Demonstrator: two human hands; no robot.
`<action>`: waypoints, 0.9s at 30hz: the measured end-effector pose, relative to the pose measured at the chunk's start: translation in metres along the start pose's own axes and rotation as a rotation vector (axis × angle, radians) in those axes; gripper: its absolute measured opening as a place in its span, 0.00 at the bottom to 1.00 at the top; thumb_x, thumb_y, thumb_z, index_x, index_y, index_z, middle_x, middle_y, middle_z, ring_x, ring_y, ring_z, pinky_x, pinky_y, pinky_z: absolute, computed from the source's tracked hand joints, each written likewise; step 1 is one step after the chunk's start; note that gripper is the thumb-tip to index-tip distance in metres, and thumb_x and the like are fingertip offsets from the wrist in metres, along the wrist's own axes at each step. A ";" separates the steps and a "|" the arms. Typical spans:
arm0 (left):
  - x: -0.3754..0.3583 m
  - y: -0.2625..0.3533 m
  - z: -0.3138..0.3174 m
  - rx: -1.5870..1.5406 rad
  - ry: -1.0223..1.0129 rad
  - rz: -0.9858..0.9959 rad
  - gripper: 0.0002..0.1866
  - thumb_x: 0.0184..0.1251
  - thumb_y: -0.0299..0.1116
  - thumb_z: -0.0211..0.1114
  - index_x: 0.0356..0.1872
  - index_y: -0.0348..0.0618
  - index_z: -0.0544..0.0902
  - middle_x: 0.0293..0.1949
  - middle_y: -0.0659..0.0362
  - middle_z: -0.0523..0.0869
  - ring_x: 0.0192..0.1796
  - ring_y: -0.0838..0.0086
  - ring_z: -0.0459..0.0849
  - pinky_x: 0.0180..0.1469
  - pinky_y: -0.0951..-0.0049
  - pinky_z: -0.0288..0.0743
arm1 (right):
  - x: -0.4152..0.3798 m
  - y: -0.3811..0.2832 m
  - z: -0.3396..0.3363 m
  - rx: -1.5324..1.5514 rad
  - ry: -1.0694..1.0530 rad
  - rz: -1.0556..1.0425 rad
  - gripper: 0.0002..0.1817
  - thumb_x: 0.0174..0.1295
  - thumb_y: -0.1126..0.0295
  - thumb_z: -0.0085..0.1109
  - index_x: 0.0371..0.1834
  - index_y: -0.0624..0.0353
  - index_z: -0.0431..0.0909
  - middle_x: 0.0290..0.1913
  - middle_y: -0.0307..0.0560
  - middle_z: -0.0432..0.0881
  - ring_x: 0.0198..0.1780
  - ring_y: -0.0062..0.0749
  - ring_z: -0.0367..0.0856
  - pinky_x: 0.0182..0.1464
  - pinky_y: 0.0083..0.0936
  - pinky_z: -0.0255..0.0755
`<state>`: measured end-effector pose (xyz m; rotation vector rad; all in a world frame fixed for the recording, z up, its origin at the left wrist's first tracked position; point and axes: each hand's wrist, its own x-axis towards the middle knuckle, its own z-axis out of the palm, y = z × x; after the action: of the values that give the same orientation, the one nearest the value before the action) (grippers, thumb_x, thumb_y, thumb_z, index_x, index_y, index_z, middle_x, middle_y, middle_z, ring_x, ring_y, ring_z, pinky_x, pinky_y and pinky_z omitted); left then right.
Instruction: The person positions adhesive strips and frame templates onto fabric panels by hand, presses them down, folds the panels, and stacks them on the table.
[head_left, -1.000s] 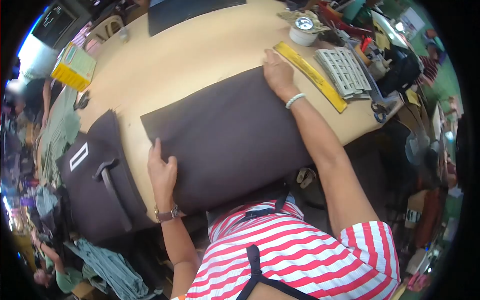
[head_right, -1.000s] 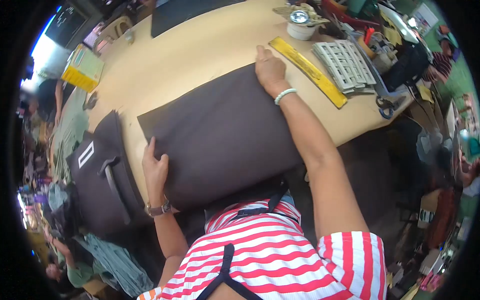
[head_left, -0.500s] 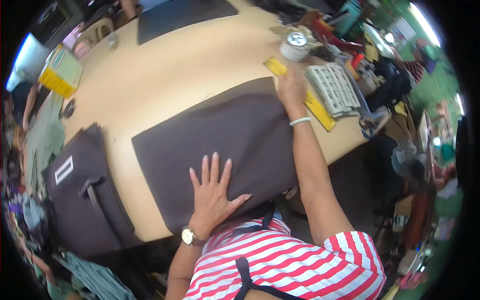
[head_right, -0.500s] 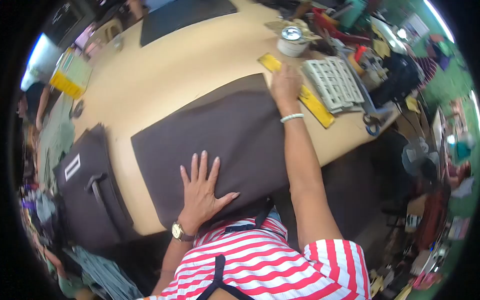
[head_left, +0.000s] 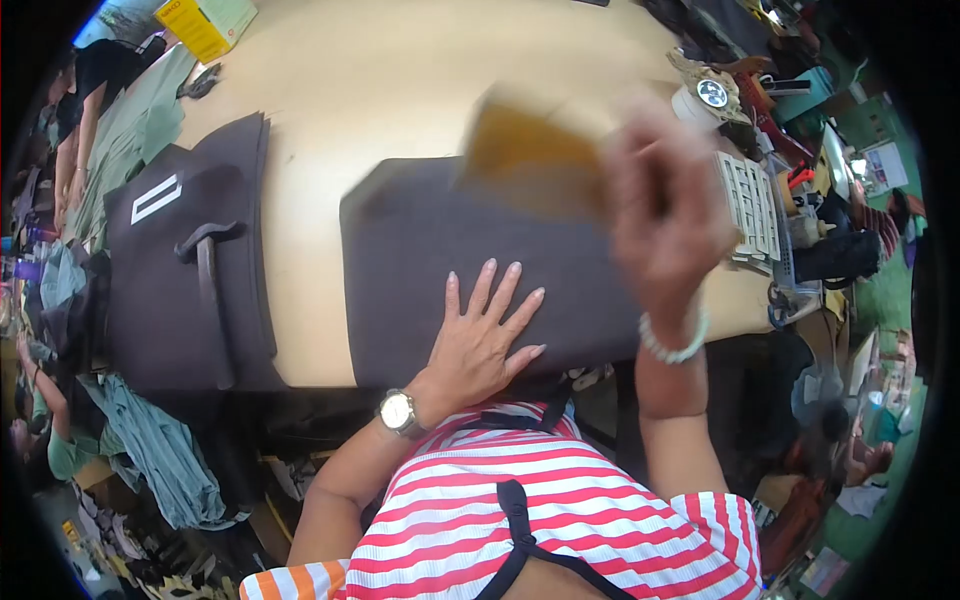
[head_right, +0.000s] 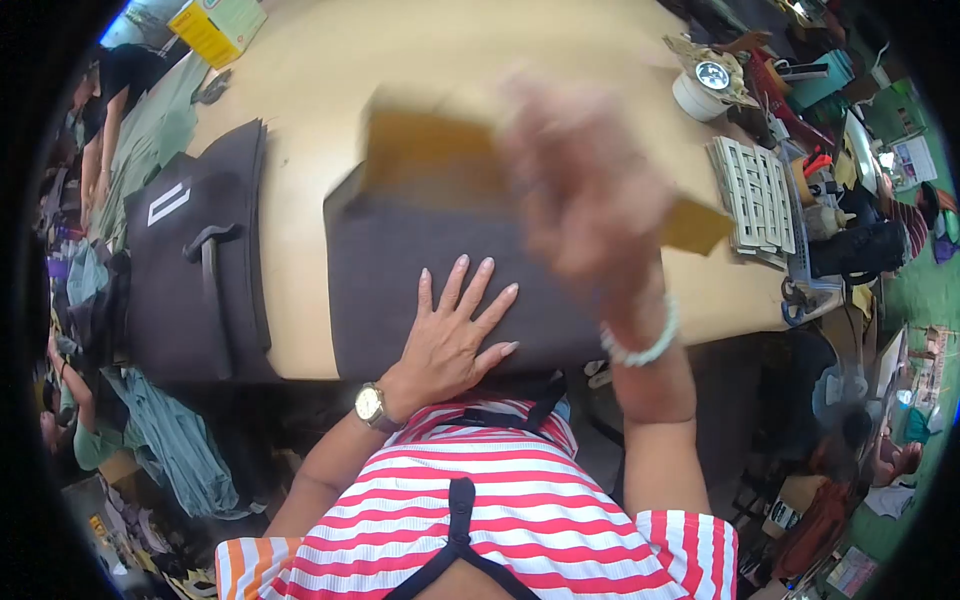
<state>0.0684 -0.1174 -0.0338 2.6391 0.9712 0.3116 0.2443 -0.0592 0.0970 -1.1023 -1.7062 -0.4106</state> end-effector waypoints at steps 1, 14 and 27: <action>-0.002 0.003 -0.002 -0.046 0.004 -0.026 0.30 0.68 0.52 0.56 0.67 0.51 0.68 0.71 0.46 0.59 0.75 0.47 0.51 0.68 0.32 0.41 | -0.009 -0.015 0.010 0.113 -0.077 -0.082 0.16 0.56 0.78 0.62 0.49 0.60 0.78 0.34 0.45 0.81 0.30 0.35 0.80 0.32 0.26 0.74; -0.028 -0.001 -0.023 -0.057 0.252 -0.228 0.36 0.61 0.46 0.65 0.68 0.44 0.67 0.71 0.44 0.62 0.74 0.48 0.56 0.69 0.42 0.50 | -0.145 0.007 -0.016 -0.209 -0.301 0.612 0.21 0.58 0.74 0.61 0.56 0.65 0.73 0.55 0.57 0.76 0.58 0.52 0.74 0.62 0.41 0.65; -0.004 -0.065 -0.036 -0.093 0.510 -0.494 0.21 0.60 0.26 0.66 0.55 0.35 0.77 0.54 0.45 0.79 0.58 0.51 0.76 0.63 0.59 0.67 | -0.128 0.044 -0.013 0.082 -0.166 1.000 0.17 0.59 0.77 0.56 0.53 0.67 0.76 0.51 0.57 0.81 0.56 0.48 0.78 0.61 0.35 0.68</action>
<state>0.0156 -0.0653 -0.0243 2.1704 1.6688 0.8998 0.2957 -0.1055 -0.0196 -1.7809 -1.0862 0.3873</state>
